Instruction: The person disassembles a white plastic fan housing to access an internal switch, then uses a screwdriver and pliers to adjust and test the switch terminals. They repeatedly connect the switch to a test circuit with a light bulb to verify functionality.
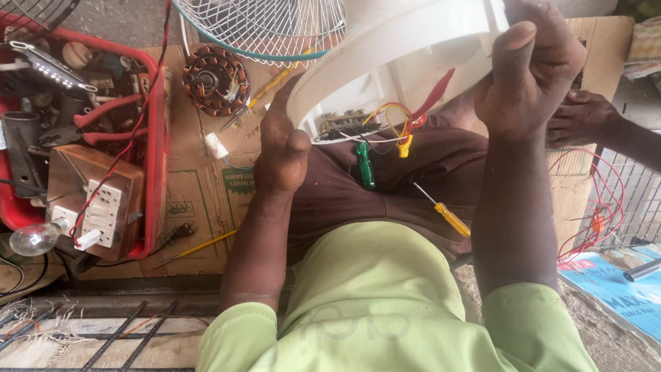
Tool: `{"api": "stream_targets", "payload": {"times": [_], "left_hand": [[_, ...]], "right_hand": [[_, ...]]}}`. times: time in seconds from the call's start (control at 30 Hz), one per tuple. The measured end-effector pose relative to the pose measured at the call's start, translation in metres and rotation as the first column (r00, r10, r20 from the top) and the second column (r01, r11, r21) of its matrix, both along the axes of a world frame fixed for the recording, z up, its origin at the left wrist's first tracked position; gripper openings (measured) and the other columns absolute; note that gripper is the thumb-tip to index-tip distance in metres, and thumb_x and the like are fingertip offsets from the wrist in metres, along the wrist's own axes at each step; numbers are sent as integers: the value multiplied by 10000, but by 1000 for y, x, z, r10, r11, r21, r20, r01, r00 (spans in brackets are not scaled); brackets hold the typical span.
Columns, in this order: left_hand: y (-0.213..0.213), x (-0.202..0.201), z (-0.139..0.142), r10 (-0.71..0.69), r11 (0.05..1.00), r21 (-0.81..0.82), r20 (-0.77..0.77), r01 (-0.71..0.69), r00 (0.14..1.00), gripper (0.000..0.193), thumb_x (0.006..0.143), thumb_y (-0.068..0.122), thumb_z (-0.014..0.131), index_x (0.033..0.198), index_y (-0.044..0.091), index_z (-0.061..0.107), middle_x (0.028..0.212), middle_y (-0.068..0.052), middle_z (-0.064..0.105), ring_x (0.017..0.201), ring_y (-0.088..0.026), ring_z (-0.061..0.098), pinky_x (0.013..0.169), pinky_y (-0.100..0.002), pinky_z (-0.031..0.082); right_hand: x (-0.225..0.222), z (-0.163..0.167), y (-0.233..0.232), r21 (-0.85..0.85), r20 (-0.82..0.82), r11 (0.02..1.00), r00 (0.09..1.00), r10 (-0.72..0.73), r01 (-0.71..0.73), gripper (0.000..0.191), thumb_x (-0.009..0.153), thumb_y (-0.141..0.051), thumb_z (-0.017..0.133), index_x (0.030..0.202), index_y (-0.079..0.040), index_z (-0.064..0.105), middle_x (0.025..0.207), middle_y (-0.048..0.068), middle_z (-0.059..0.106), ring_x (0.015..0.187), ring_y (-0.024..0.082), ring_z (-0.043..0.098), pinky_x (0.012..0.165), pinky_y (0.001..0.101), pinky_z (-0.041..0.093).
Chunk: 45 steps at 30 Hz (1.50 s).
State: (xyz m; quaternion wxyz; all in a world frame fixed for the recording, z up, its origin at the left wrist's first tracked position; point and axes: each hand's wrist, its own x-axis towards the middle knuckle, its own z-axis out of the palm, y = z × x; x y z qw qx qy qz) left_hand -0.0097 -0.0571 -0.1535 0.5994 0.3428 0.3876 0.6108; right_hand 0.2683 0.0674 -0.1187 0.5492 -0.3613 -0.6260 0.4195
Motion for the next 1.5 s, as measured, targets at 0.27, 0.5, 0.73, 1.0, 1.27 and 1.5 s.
{"api": "stream_targets", "payload": {"times": [0.27, 0.5, 0.73, 1.0, 1.27, 1.5], "left_hand": [[-3, -1, -5, -11, 999, 36, 53, 10, 999, 1110, 911, 695, 715, 1571, -108, 325, 1500, -157, 495, 1440, -211, 425, 1272, -370, 292], [-1, 1, 8, -19, 999, 29, 13, 18, 1000, 1116, 938, 728, 652, 1603, -88, 280, 1551, -165, 449, 1484, -232, 382, 1293, -373, 257], [-1, 0, 11, -56, 998, 32, 73, 54, 996, 1147, 910, 739, 683, 1629, -50, 263, 1582, -155, 417, 1491, -223, 370, 1293, -383, 263], [0, 1, -8, -131, 990, 72, 206, 118, 970, 1195, 844, 722, 755, 1645, -24, 277, 1577, -132, 434, 1490, -236, 405, 1299, -419, 296], [-4, 8, 4, -85, 996, 33, 165, 80, 983, 1243, 813, 731, 781, 1627, -50, 258, 1625, -139, 413, 1492, -219, 374, 1296, -404, 275], [-4, 6, 5, 1, 996, 86, -24, 1, 1000, 1177, 849, 740, 744, 1587, -93, 361, 1496, -161, 510, 1416, -226, 451, 1249, -385, 330]], "right_hand": [[-2, -2, 1, 3, 8, 1000, 1000, -12, 12, 523, 1160, -383, 635, 967, 97, 564, 815, 23, 499, 718, 90, 352, 649, 254, 250], [-4, -6, 0, -26, -17, 1000, 1000, -14, 13, 481, 1159, -343, 653, 958, 88, 582, 797, 18, 516, 699, 79, 367, 643, 245, 259], [-14, 4, -5, -35, -56, 999, 998, 37, -39, 455, 1150, -366, 646, 1210, 85, 670, 921, 21, 619, 814, 81, 510, 718, 218, 358], [-17, 14, -12, 8, -14, 999, 999, 42, -42, 503, 1141, -396, 640, 1315, 75, 660, 1002, 24, 640, 893, 74, 537, 800, 215, 409], [-8, 11, -14, -6, -38, 999, 999, 32, -32, 465, 1136, -362, 648, 1280, 80, 670, 964, 23, 646, 865, 75, 547, 775, 214, 403], [-4, 8, -15, 10, -37, 999, 998, 52, -52, 463, 1166, -361, 642, 1259, 92, 661, 997, 33, 640, 889, 87, 545, 785, 224, 398]]}}
